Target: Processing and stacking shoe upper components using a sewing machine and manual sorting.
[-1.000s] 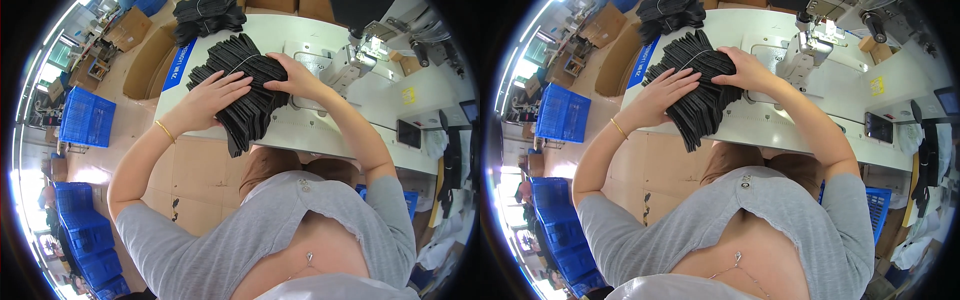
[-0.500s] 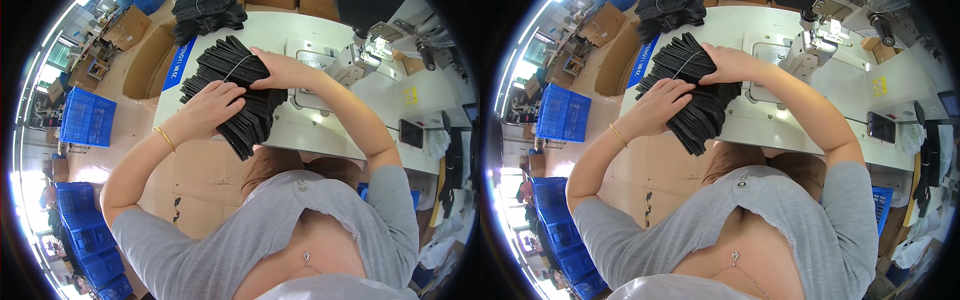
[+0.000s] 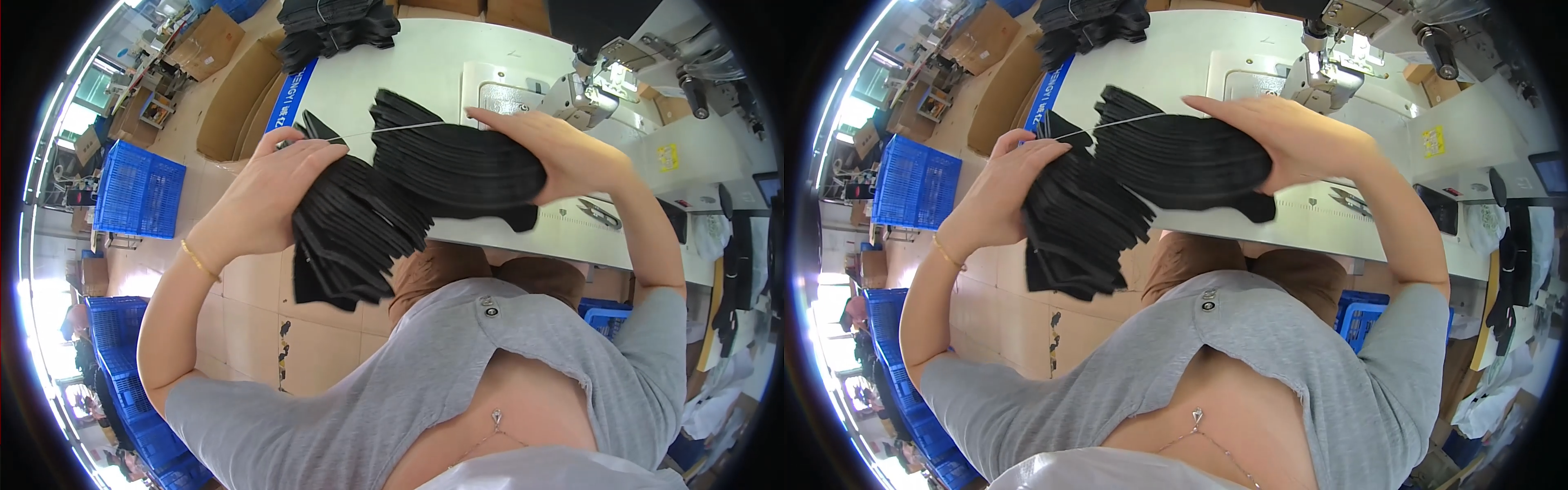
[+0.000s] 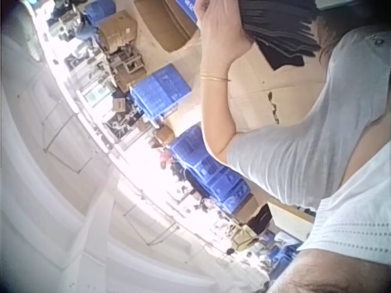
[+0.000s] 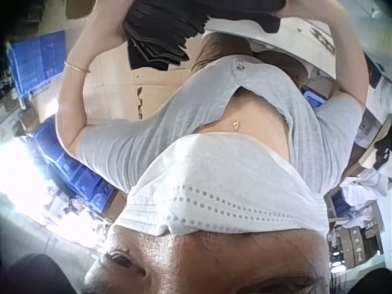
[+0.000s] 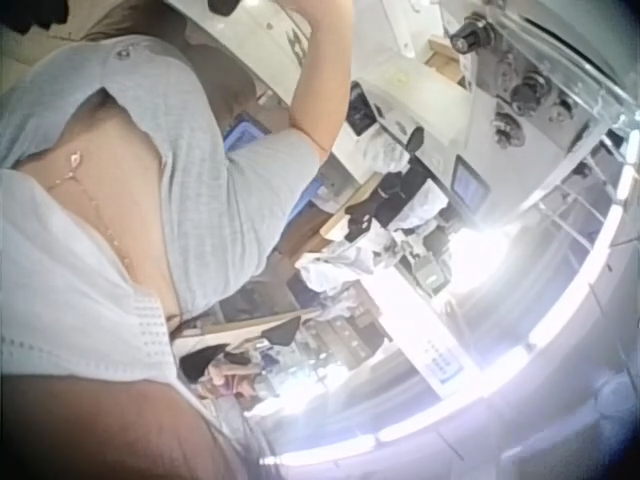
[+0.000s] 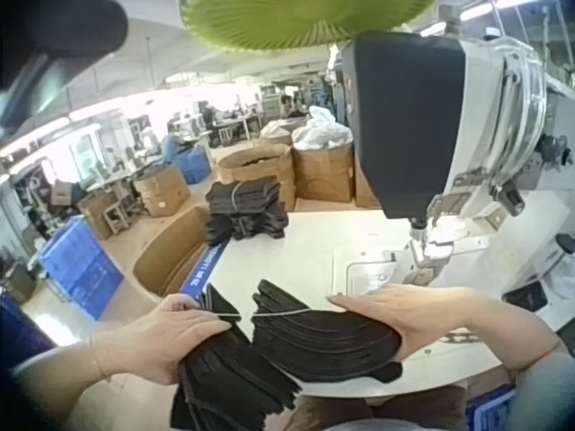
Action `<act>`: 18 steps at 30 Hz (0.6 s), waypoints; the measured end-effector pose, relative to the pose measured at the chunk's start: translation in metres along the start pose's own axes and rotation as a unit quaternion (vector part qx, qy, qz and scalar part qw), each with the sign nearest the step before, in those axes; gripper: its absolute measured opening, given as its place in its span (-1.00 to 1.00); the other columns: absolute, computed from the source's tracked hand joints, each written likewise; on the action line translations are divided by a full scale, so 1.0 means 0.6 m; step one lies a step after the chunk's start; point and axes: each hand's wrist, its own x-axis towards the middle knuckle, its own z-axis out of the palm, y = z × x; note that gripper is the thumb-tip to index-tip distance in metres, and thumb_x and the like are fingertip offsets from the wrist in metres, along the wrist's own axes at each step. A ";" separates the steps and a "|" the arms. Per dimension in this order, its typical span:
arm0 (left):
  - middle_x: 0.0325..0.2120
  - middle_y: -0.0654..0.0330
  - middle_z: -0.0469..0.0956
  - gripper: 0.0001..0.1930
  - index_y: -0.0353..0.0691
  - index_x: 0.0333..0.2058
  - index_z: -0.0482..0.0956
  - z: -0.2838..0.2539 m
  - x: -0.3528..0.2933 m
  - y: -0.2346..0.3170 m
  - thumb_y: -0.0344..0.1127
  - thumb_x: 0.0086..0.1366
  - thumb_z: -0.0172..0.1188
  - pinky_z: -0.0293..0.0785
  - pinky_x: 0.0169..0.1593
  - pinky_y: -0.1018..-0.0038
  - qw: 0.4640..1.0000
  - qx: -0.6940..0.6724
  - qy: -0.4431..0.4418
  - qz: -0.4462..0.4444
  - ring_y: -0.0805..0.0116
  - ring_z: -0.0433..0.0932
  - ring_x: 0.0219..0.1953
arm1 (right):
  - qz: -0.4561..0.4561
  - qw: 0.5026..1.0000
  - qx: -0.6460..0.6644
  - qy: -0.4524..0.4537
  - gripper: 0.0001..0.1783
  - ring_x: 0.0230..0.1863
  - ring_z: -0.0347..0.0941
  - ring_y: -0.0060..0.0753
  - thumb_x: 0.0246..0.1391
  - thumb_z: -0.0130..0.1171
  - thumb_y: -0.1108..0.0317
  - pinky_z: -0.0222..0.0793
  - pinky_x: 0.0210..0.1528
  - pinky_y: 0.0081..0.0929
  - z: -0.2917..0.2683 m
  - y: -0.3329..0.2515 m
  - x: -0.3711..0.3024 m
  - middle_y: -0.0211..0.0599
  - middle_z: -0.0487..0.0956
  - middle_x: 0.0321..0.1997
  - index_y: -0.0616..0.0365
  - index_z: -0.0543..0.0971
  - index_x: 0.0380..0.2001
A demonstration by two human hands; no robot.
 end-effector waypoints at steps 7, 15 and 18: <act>0.05 0.17 0.49 -0.16 -0.34 0.24 0.29 -0.059 0.027 -0.007 -0.42 -0.09 0.40 0.15 0.32 0.42 0.944 -0.279 -0.080 -0.156 0.31 0.42 0.11 | 0.001 0.987 0.148 -0.058 0.19 0.23 0.42 -0.07 -0.47 0.50 0.27 0.32 0.26 -0.26 -0.026 0.018 -0.092 -0.08 0.45 0.26 0.12 0.21 0.37; -0.10 0.19 0.59 -0.37 -0.37 0.06 0.51 0.009 0.064 -0.116 -0.45 -0.07 0.45 0.38 0.09 0.48 0.882 -0.437 -0.079 -0.156 0.43 0.48 -0.11 | 0.022 0.930 0.365 -0.042 0.28 0.25 0.37 -0.36 -0.48 0.63 0.07 0.23 0.29 -0.42 0.023 0.061 -0.187 -0.10 0.41 0.28 0.38 0.22 0.32; -0.20 0.23 0.63 -0.40 -0.32 -0.01 0.58 0.039 0.085 -0.141 -0.48 -0.16 0.43 0.39 0.04 0.50 0.832 -0.509 -0.113 -0.190 0.42 0.51 -0.16 | 0.082 0.820 0.563 0.057 0.34 0.21 0.39 -0.34 -0.65 0.69 0.19 0.28 0.24 -0.39 0.079 0.073 -0.232 -0.15 0.42 0.25 0.41 0.23 0.31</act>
